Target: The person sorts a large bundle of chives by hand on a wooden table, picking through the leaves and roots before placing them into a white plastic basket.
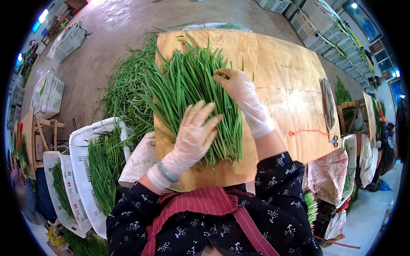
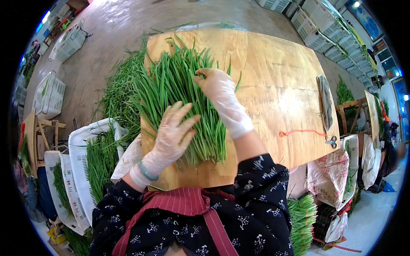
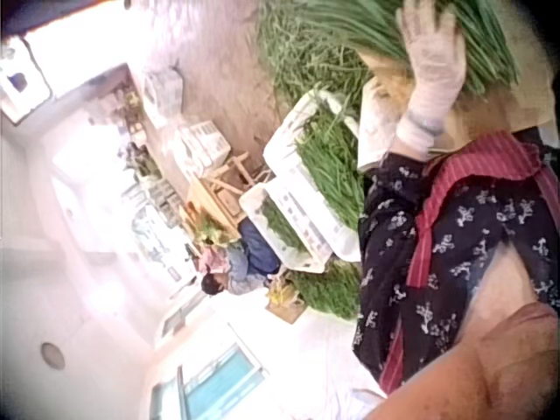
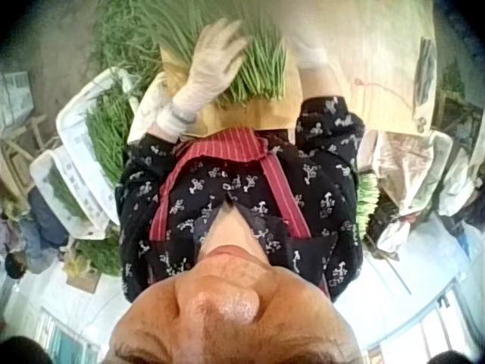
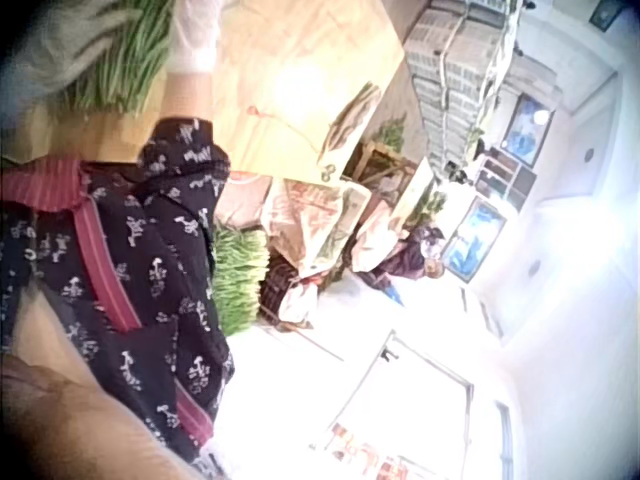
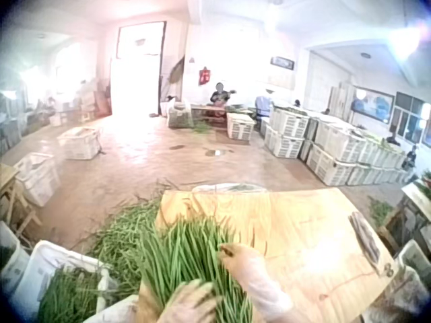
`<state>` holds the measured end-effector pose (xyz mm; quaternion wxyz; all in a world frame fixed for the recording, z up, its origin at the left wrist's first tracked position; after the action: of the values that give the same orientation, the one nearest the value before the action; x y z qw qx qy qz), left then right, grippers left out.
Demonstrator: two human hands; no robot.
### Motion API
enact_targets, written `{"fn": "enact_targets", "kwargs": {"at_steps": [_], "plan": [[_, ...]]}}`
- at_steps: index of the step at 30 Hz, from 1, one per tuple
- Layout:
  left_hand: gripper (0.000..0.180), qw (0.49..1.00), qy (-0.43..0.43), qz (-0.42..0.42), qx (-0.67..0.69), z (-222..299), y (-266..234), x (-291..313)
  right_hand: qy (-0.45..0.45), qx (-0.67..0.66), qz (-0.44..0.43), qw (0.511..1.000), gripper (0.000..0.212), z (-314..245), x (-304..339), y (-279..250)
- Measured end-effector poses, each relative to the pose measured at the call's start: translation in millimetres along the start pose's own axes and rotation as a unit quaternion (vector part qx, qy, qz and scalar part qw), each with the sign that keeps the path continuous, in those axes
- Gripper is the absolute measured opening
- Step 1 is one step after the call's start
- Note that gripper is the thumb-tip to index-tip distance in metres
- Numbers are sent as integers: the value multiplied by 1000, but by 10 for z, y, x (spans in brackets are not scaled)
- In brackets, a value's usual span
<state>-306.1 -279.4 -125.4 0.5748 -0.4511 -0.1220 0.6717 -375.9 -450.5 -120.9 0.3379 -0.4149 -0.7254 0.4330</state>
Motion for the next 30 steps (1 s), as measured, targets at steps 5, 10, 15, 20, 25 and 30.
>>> {"fn": "enact_targets", "kwargs": {"at_steps": [5, 10, 15, 20, 25, 30], "plan": [[42, 995, 19, -75, -66, -115, 505, -80, 49, 17, -56, 997, 40, 125, -495, 356], [43, 990, -55, -83, -102, -150, 534, -9, 99, -303, -44, 947, 29, 443, -284, 410], [45, 982, -92, -103, -132, -163, 529, -16, 136, -568, -72, 809, 20, 559, -136, 604], [45, 980, -111, -103, -126, -172, 515, -24, 141, -486, -80, 859, 17, 658, -112, 557], [45, 979, -115, -113, -122, -198, 515, -37, 131, -560, -131, 808, 20, 661, -142, 409], [45, 979, -116, -113, -125, -198, 524, -59, 91, -577, -164, 795, 20, 409, -69, 447]]}}
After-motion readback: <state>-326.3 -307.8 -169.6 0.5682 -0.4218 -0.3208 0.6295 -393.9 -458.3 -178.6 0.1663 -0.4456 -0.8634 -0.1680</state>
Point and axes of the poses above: each hand's wrist, its own x-axis away from the middle knuckle, its own y-axis out of the palm, z = x × y, the point moved 5 cm from there along -x, towards the middle knuckle, and after that the axes turned 9 degrees about x, right-handed, at the moved point
